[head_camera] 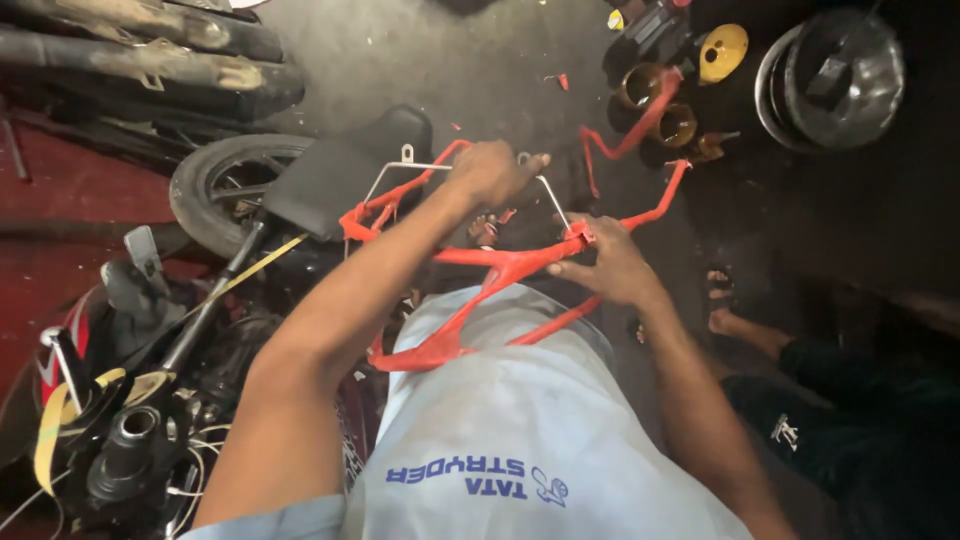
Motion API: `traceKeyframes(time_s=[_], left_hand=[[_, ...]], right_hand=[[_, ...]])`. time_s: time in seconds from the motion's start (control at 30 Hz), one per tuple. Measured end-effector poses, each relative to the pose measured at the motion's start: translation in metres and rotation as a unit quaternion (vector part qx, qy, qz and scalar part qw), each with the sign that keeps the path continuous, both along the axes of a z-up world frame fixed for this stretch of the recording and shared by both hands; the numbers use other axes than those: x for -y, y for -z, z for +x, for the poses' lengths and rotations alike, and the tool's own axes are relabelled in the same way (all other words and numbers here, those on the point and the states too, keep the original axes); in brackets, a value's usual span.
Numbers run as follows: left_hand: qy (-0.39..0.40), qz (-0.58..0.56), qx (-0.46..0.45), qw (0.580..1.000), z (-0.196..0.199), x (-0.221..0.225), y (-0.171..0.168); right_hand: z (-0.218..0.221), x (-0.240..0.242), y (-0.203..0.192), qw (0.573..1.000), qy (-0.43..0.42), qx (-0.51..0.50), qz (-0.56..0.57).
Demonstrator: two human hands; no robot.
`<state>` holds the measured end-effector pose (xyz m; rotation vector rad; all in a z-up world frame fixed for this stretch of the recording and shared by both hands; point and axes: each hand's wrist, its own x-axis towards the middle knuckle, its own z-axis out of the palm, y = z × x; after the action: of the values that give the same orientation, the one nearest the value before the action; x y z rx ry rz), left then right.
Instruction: Manually wrapping a red plastic motorcycle frame part with red adhesive tape or film.
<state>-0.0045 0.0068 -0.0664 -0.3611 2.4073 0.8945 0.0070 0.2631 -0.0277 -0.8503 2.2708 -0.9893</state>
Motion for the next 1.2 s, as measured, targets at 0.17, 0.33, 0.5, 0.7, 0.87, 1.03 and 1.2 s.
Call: traceKeyframes(time_s=[0.17, 0.33, 0.5, 0.7, 0.87, 1.03, 1.2], left_hand=[[-0.014, 0.059, -0.02, 0.998, 0.014, 0.033, -0.001], [-0.231, 0.062, -0.207, 0.949, 0.059, 0.104, -0.04], [-0.343, 0.045, -0.147, 0.927, 0.154, 0.164, 0.008], [-0.516, 0.337, 0.044, 0.786, 0.162, 0.11, -0.03], [-0.452, 0.315, -0.107, 0.828, 0.177, 0.081, -0.035], [-0.515, 0.295, -0.199, 0.78, 0.189, 0.044, -0.072], [-0.497, 0.275, -0.25, 0.784, 0.198, 0.006, -0.14]], right_hand=[[0.02, -0.001, 0.031, 0.995, 0.041, -0.028, -0.082], [0.034, -0.013, 0.021, 0.986, 0.107, -0.071, -0.103], [0.034, -0.035, -0.005, 0.98, 0.123, -0.088, -0.129], [0.033, -0.043, -0.036, 0.969, 0.048, -0.166, -0.176], [0.037, -0.062, -0.034, 0.962, 0.001, -0.188, -0.199], [0.053, -0.095, -0.018, 0.985, -0.087, -0.105, -0.107], [0.052, -0.093, -0.01, 0.969, -0.245, -0.007, 0.013]])
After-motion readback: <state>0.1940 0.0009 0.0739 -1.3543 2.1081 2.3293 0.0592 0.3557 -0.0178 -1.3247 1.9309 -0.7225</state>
